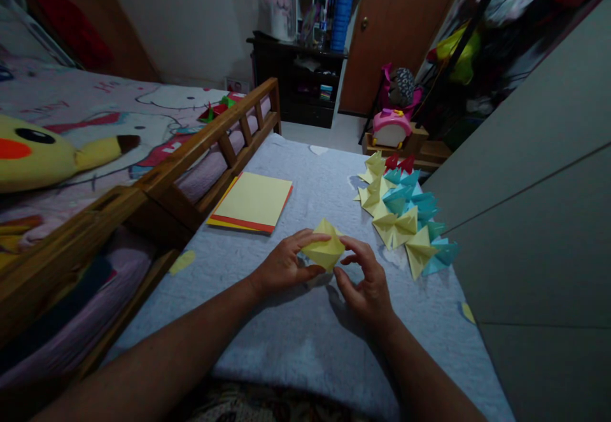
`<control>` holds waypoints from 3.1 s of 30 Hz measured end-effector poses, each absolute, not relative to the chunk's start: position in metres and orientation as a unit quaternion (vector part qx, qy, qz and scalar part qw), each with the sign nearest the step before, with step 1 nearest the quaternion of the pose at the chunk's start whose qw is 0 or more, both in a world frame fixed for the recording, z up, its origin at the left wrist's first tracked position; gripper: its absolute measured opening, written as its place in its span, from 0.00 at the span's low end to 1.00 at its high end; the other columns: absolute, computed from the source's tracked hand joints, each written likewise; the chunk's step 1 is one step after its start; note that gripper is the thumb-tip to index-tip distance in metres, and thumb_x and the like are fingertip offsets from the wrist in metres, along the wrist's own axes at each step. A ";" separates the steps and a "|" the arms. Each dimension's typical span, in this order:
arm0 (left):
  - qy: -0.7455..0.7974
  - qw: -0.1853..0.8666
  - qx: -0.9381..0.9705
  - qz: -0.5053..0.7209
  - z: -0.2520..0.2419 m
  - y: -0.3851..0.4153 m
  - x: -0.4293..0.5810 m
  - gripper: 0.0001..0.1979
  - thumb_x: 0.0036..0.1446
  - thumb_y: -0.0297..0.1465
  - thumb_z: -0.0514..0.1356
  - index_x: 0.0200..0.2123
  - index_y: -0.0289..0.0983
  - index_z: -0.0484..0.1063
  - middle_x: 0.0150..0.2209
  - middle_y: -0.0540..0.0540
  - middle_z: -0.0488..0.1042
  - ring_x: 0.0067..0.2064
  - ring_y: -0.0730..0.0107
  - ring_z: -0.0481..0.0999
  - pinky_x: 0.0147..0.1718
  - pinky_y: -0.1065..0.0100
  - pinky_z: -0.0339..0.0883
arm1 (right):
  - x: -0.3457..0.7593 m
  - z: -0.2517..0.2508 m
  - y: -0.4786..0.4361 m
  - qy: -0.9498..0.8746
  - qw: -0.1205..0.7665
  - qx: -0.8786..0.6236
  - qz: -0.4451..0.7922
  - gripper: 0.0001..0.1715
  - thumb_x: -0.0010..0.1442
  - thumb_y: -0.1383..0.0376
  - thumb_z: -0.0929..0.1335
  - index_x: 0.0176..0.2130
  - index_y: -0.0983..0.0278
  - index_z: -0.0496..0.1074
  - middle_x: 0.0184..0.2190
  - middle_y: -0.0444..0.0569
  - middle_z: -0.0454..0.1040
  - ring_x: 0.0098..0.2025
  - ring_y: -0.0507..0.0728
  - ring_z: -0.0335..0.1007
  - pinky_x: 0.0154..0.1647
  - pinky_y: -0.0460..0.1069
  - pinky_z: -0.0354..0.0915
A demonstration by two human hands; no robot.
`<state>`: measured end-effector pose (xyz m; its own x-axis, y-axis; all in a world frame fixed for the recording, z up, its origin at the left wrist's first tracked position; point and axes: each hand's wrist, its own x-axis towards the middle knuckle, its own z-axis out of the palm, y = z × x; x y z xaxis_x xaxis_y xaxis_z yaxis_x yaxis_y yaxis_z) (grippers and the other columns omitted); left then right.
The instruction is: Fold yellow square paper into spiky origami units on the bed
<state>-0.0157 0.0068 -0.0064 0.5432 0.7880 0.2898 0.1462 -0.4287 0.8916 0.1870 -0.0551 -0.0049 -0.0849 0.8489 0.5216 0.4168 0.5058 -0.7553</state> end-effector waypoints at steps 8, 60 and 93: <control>0.330 0.414 0.770 0.355 -0.005 0.004 -0.015 0.23 0.55 0.32 0.67 0.56 0.41 0.74 0.48 0.43 0.73 0.51 0.59 0.74 0.53 0.57 0.69 | 0.185 -0.005 -0.054 -0.695 0.515 -0.452 0.217 0.29 0.58 0.74 0.67 0.57 0.56 0.65 0.51 0.52 0.66 0.43 0.56 0.68 0.37 0.51 0.71; 0.278 0.826 0.437 0.223 -0.011 0.012 -0.015 0.28 0.37 0.37 0.79 0.42 0.30 0.79 0.35 0.41 0.81 0.33 0.68 0.79 0.34 0.71 0.70 | 0.213 0.002 -0.041 -0.704 0.377 -0.405 0.444 0.16 0.63 0.54 0.67 0.45 0.57 0.80 0.67 0.51 0.60 0.68 0.67 0.54 0.67 0.67 0.53; 0.354 0.739 0.435 0.373 -0.009 0.011 -0.006 0.29 0.42 0.36 0.77 0.47 0.31 0.75 0.39 0.42 0.81 0.35 0.65 0.80 0.35 0.69 0.71 | 0.190 -0.004 -0.046 -0.693 0.509 -0.500 0.105 0.16 0.63 0.67 0.69 0.51 0.58 0.70 0.42 0.49 0.74 0.46 0.60 0.71 0.48 0.57 0.67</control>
<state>-0.0057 0.0113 -0.0088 0.4706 0.8597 -0.1986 -0.2433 0.3428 0.9073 0.1905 -0.0458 -0.0038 0.0180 0.7998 0.5999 0.5860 0.4777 -0.6545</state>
